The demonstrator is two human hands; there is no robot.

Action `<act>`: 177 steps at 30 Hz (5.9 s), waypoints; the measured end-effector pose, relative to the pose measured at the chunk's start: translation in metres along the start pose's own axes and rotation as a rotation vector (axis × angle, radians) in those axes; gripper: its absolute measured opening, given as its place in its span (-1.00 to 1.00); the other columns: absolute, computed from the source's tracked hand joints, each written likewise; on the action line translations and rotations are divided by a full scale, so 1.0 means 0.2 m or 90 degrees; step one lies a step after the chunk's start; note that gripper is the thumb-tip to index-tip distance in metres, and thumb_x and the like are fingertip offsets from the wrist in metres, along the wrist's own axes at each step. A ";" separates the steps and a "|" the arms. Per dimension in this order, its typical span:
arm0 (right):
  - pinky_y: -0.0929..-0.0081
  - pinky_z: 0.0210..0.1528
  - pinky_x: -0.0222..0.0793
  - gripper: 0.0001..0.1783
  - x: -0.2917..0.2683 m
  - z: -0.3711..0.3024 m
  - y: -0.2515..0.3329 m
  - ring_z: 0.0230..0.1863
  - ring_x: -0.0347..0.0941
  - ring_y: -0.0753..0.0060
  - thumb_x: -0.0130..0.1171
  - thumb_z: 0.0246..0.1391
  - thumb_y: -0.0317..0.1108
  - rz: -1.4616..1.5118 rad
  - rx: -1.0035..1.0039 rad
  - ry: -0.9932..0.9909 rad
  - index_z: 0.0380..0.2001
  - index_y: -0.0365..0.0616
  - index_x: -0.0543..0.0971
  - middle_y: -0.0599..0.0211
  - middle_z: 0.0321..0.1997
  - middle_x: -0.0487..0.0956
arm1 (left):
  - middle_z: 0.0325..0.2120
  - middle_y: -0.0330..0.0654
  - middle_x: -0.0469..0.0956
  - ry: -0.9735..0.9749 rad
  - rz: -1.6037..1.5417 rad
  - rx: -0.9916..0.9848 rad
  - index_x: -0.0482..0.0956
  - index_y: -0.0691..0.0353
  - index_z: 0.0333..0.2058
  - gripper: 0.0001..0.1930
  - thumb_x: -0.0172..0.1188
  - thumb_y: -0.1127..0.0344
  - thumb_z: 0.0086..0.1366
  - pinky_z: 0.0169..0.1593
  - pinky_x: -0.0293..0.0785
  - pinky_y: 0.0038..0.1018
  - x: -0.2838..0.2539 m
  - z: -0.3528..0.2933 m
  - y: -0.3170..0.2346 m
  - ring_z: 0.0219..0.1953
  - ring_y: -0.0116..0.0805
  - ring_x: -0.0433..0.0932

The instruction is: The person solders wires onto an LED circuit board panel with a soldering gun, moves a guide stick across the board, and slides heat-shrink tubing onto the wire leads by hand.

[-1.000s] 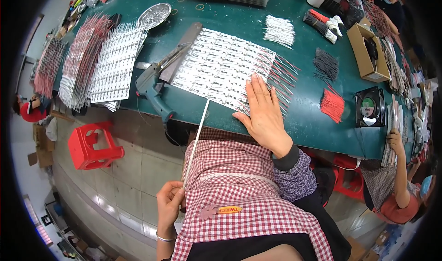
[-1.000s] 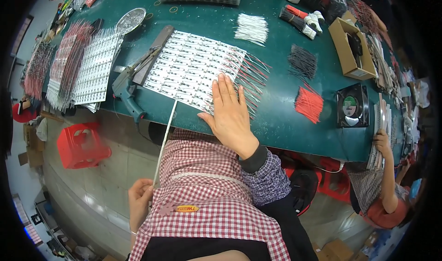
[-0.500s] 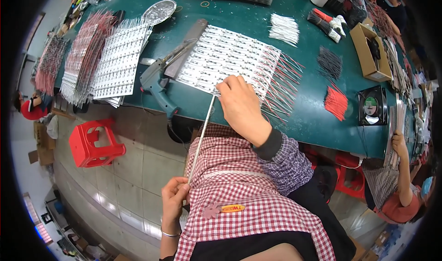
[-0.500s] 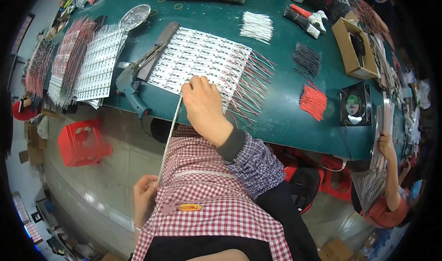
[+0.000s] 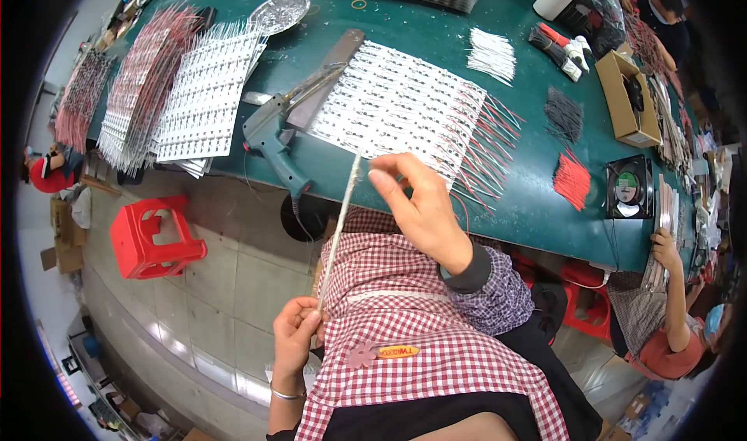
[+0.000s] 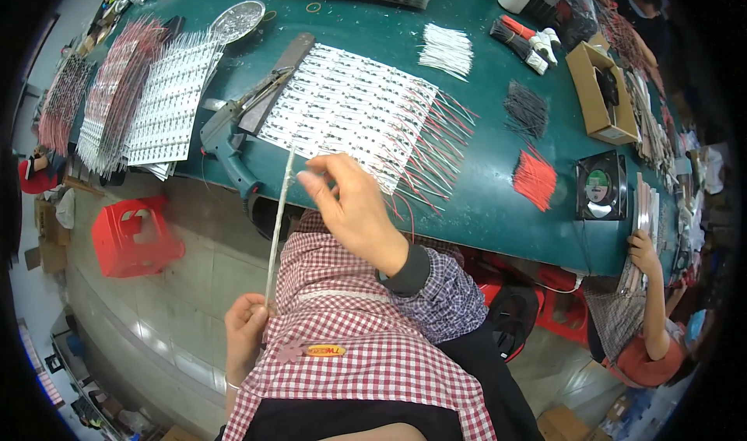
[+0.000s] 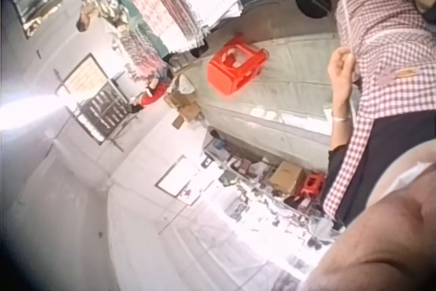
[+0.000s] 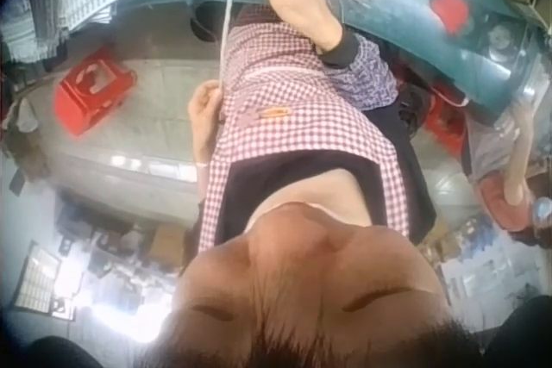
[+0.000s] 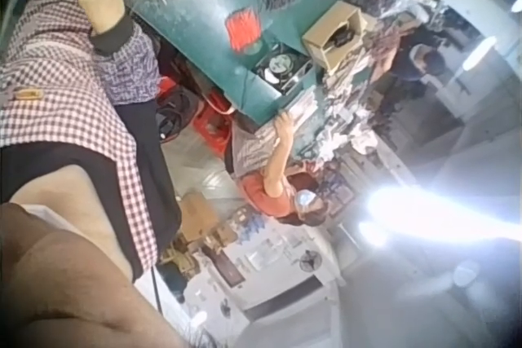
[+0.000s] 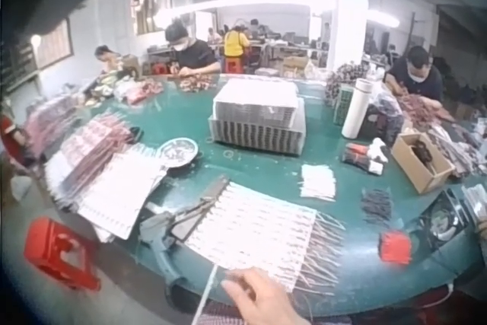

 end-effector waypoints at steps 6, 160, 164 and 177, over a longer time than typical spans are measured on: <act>0.66 -0.20 0.36 -0.71 0.07 -0.02 0.03 -0.14 0.53 0.56 0.06 0.31 -0.33 0.477 0.222 0.149 -0.10 -0.36 0.59 0.18 -0.22 0.66 | -0.47 -0.17 0.58 0.074 0.066 0.058 0.45 0.42 -0.13 -0.82 0.09 0.42 0.38 -0.62 0.21 -0.68 0.07 0.02 -0.07 -0.67 -0.62 0.34; 0.54 -0.31 0.42 -0.86 -0.52 0.73 -0.58 -0.36 0.47 0.45 0.40 -0.14 -0.47 -0.012 0.075 0.022 -0.48 -0.25 0.62 0.33 -0.32 0.45 | -0.41 -0.01 0.51 0.067 0.794 0.630 0.38 0.50 0.14 -0.50 0.12 0.66 0.17 -0.57 0.38 -0.39 0.93 0.61 -0.37 -0.59 -0.18 0.49; 0.52 -0.32 0.41 -0.84 -0.56 0.77 -0.43 -0.38 0.46 0.45 0.40 -0.13 -0.45 -0.006 0.022 -0.015 -0.47 -0.27 0.63 0.31 -0.32 0.45 | -0.48 -0.04 0.47 0.021 0.669 0.660 0.38 0.45 0.16 -0.53 0.10 0.63 0.24 -0.55 0.35 -0.39 0.90 0.59 -0.49 -0.60 -0.19 0.43; 0.40 -0.24 0.39 -0.87 -0.42 0.81 -0.57 -0.30 0.42 0.27 0.35 -0.12 -0.49 -0.112 0.073 0.015 -0.47 -0.31 0.62 0.22 -0.33 0.43 | -0.54 -0.21 0.37 0.067 0.960 0.564 0.37 0.33 0.22 -0.27 0.12 0.58 -0.06 -0.56 0.33 -0.42 0.91 0.75 -0.56 -0.62 -0.30 0.41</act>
Point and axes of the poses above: each hand's wrist, its own z-axis towards the middle knuckle, its own x-axis out of the palm, y = z × x, the point moved 5 cm from there along z, towards the middle knuckle
